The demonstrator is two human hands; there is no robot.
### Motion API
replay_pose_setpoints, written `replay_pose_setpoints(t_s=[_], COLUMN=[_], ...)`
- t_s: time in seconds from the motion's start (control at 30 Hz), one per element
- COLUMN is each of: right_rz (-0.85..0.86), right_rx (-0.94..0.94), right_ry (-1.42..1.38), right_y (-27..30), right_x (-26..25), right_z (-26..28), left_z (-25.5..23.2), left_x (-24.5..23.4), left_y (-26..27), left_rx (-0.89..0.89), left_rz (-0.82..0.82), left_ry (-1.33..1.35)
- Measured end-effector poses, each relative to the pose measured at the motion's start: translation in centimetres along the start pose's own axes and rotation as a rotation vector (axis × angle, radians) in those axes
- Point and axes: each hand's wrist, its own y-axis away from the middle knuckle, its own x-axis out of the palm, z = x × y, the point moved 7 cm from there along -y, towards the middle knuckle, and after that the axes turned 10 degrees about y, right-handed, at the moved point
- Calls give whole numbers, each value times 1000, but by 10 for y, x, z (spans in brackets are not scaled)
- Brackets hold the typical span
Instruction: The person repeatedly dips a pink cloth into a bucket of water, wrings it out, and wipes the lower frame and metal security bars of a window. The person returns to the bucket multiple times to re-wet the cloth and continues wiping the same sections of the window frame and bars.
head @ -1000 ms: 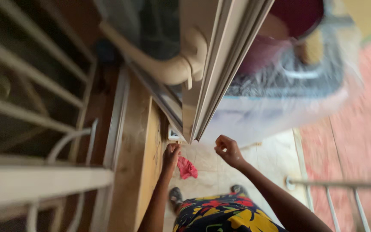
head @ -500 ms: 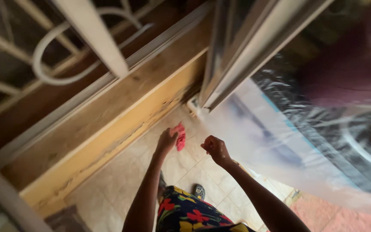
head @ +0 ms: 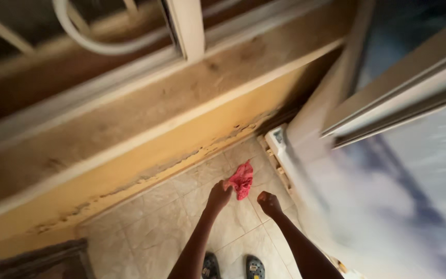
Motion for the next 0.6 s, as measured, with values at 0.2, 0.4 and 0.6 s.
replay_pose_setpoints(t_s=[0.2, 0.4, 0.6], right_rz=[152, 40, 64], right_rx=[134, -126, -116], right_ry=[67, 96, 301], right_y=[-32, -68, -90], right_x=[126, 215, 298], right_z=[-79, -98, -151], left_z=[149, 205, 231], left_x=[56, 77, 65], left_y=[-33, -23, -21], left_rx=[23, 121, 39], left_rz=[-1, 32, 109], left_ry=[-83, -162, -215])
